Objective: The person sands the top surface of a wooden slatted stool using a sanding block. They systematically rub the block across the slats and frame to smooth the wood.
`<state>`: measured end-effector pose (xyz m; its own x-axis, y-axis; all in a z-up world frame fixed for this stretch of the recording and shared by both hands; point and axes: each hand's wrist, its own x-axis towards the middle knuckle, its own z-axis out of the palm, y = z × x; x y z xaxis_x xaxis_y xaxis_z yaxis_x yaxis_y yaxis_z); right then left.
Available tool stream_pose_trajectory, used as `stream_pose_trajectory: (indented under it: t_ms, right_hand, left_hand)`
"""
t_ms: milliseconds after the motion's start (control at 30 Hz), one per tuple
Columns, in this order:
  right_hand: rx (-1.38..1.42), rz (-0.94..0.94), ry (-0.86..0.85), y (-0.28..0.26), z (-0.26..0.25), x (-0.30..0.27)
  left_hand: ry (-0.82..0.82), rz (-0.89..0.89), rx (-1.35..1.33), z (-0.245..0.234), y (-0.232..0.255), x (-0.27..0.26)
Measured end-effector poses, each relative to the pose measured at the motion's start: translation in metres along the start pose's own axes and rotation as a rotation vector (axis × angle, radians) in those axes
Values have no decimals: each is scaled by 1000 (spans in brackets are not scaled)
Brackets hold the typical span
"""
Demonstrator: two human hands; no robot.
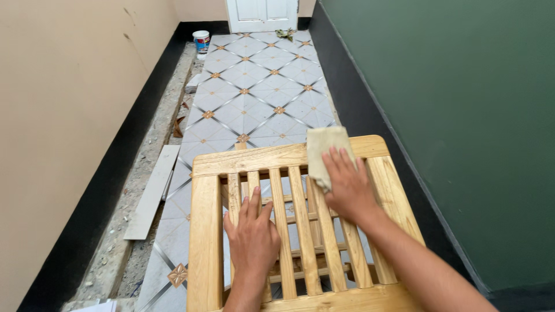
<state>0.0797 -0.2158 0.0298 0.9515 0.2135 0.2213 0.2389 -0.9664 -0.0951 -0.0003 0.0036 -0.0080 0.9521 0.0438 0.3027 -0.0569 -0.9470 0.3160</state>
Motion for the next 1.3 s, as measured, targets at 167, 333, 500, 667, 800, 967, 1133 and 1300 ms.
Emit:
stream_pose_trajectory:
  t_ms: [167,333,500,667,800,967,1133,1300]
  right_hand:
    - [16,109,-92,20,-13,52]
    - [72,74,-58,44,-22,42]
    - [114,-95,1,49,-16,-15]
    - [24,-155,-8,43,-6,-126]
    - [-109,-319,239,63,35,-207]
    - [-442,-342,564,90,123,-275]
    - [-569,-376,771,90,162,-288]
    - [-382,-209,552,47,147,-269]
  left_hand:
    - [-18,-8,4,1,-1,1]
    - [-37,-38,-14,-1,-1,4]
    - [-32,-51,-24,-2,1,5]
    - [-40,-52,20,2,-1,6]
    - [-52,-57,30,2,0,5]
    - [-38,-61,30,0,1,4]
    - [-31,-59,29,1,1,4]
    - [-13,-45,34,3,0,3]
